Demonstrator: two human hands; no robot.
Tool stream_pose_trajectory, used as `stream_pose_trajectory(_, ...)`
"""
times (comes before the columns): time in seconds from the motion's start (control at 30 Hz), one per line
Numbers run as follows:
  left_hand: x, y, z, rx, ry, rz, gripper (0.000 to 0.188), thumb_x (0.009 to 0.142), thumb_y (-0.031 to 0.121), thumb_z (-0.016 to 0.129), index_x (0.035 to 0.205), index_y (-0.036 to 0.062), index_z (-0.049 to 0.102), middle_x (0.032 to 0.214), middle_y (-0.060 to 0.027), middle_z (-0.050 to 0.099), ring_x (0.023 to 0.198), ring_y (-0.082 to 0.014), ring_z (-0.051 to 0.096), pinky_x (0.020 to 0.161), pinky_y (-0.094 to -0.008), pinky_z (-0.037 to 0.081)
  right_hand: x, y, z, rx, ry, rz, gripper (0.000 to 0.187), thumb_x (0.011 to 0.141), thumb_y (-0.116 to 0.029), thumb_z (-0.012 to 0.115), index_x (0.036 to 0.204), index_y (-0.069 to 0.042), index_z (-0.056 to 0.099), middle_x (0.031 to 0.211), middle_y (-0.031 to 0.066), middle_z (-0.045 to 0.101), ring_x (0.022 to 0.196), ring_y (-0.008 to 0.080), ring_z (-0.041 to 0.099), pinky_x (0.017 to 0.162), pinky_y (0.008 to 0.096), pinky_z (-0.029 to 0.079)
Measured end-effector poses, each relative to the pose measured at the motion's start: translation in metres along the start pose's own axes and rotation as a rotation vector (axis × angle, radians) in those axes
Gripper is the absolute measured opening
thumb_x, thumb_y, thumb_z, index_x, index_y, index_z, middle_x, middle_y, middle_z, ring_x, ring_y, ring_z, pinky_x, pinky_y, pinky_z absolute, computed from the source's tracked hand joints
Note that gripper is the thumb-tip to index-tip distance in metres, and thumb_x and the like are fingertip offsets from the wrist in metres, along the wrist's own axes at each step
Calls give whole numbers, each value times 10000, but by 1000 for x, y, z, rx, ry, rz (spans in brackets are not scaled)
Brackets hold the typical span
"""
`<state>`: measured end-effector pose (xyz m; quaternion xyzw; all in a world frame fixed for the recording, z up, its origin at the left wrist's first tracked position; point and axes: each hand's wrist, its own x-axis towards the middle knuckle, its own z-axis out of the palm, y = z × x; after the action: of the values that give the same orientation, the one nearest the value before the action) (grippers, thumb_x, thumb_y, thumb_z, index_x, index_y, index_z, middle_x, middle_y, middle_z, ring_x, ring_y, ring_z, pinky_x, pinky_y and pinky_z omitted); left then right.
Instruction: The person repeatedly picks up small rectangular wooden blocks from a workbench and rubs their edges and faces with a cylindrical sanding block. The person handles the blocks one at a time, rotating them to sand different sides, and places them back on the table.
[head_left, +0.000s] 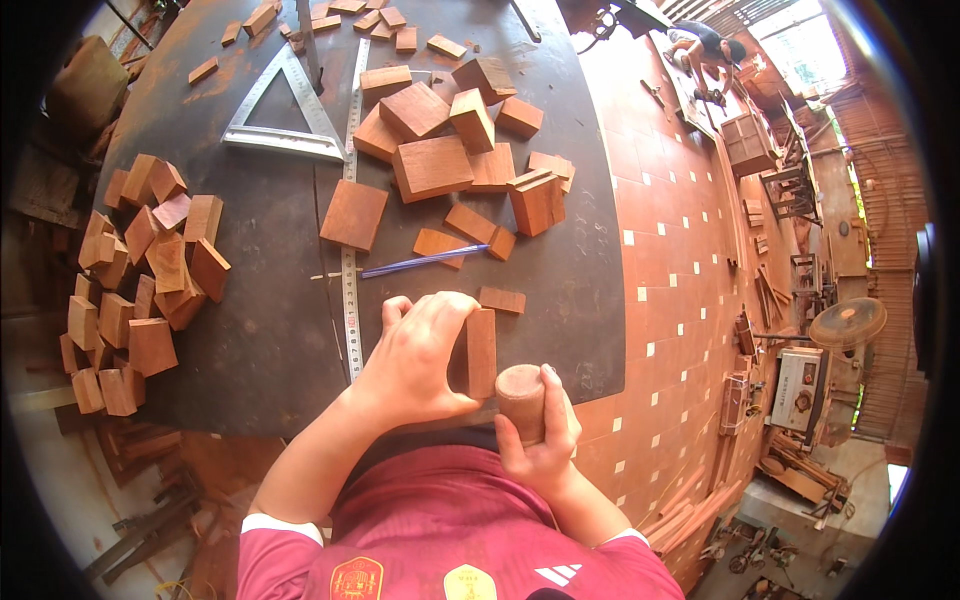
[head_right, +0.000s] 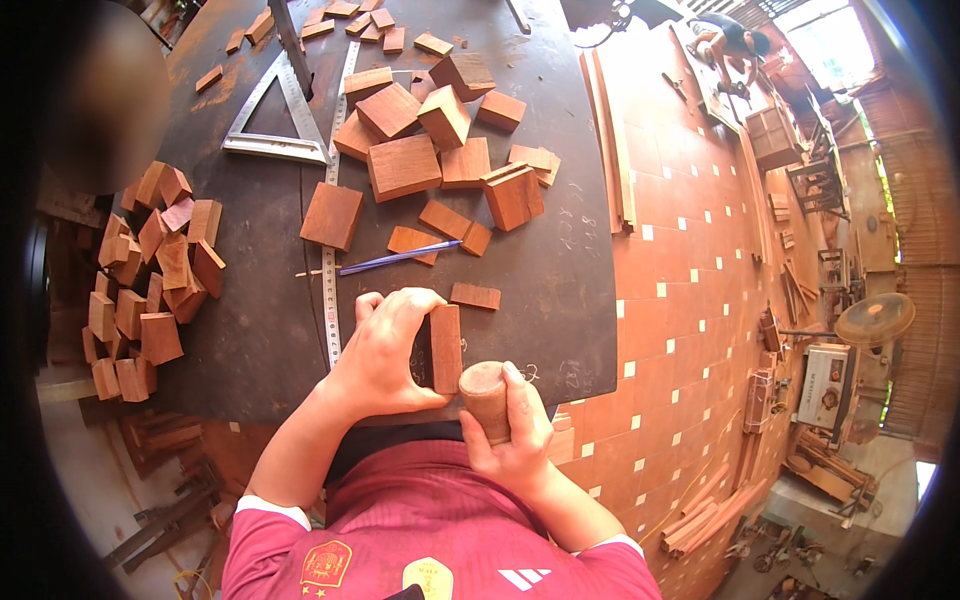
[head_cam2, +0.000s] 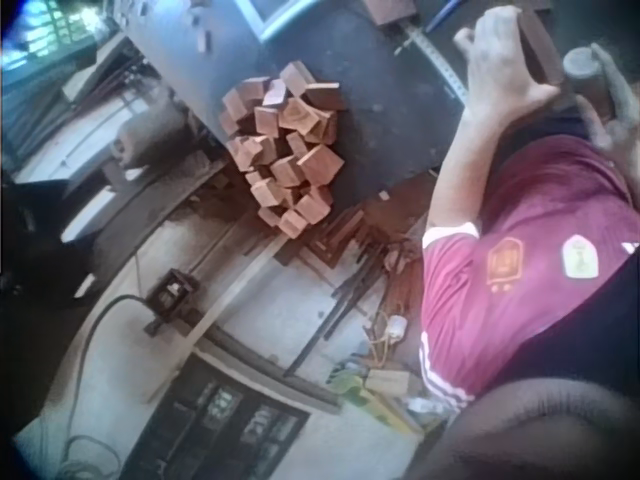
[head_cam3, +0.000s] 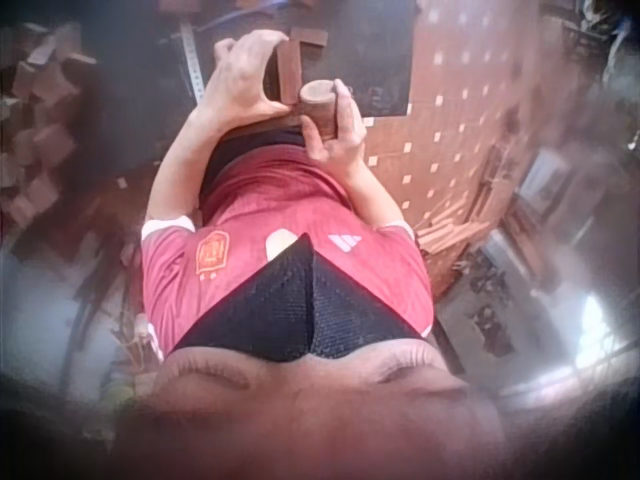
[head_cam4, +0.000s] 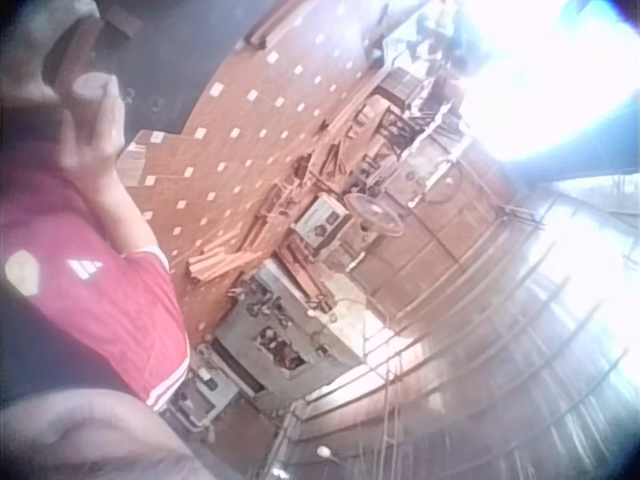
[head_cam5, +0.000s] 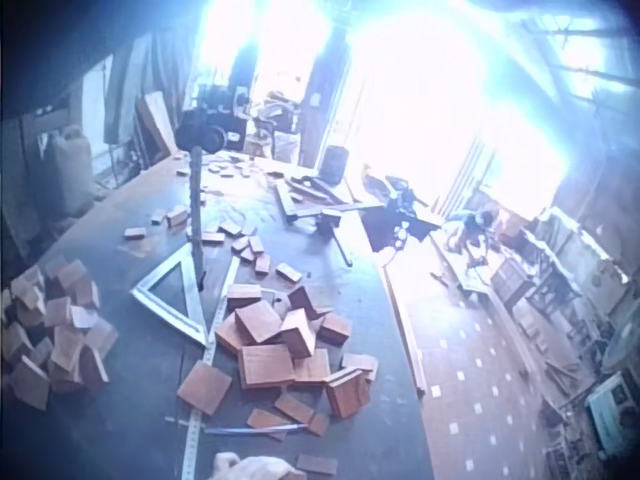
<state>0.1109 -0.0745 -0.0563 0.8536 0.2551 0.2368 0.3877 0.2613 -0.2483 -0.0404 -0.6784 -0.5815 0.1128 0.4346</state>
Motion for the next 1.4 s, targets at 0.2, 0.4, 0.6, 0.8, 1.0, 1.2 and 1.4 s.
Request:
stream_pose_trajectory(0.2, 1, -1, 0, 18, 1, -4, 854, 622, 289, 915, 1350, 73, 524, 1290, -151, 633, 1265, -325, 609, 1037, -488, 353, 56, 7, 12, -14, -3, -1, 744, 872, -63, 826, 1518, 89, 491, 1145, 279, 687, 992, 434, 716, 888, 435, 590)
stream_pose_trajectory(0.4, -1, 0, 2, 13, 1, 10, 857, 613, 291, 916, 1348, 74, 533, 1311, -146, 630, 1280, -321, 606, 1050, -497, 358, 22, -11, -2, -32, -45, -25, 762, 830, -44, 853, 1484, 127, 502, 1132, 284, 700, 983, 435, 727, 891, 450, 598)
stream_pose_trajectory(0.6, 1, 1, -1, 24, 8, 8, 842, 625, 286, 908, 1348, 78, 530, 1297, -147, 632, 1269, -325, 610, 1012, -489, 363, 68, 1, 13, -24, -1, -1, 754, 866, -57, 826, 1525, 83, 487, 1111, 263, 695, 957, 410, 724, 863, 436, 591)
stream_pose_trajectory(0.8, -1, -1, 2, 6, 2, 7, 849, 636, 318, 914, 1354, 62, 539, 1311, -161, 637, 1284, -329, 606, 1044, -497, 358, 23, -14, 0, 1, -46, 18, 783, 846, -38, 834, 1521, 120, 470, 1123, 279, 702, 967, 424, 729, 885, 444, 594)
stream_pose_trajectory(1.0, 0, -3, 3, 34, 10, -1, 928, 578, 339, 949, 1365, 72, 537, 1293, -135, 643, 1250, -334, 621, 1031, -477, 360, 67, 2, 15, 5, 3, 54, 753, 872, -56, 809, 1529, 90, 472, 1136, 292, 698, 976, 443, 724, 869, 443, 590)
stream_pose_trajectory(1.2, 0, -1, 2, 8, 15, 13, 855, 628, 296, 921, 1359, 74, 536, 1302, -156, 633, 1276, -330, 606, 1037, -493, 364, 28, -7, 3, 30, -30, 87, 773, 878, -67, 821, 1532, 116, 454, 1143, 281, 703, 1014, 401, 739, 910, 431, 591)
stream_pose_trajectory(1.4, 0, 1, 3, -7, 11, 0, 841, 627, 282, 913, 1348, 75, 534, 1295, -162, 628, 1280, -335, 603, 1054, -490, 366, 62, 1, 11, 32, -10, 126, 743, 887, -66, 804, 1532, 87, 469, 1130, 287, 692, 984, 436, 725, 879, 440, 588)
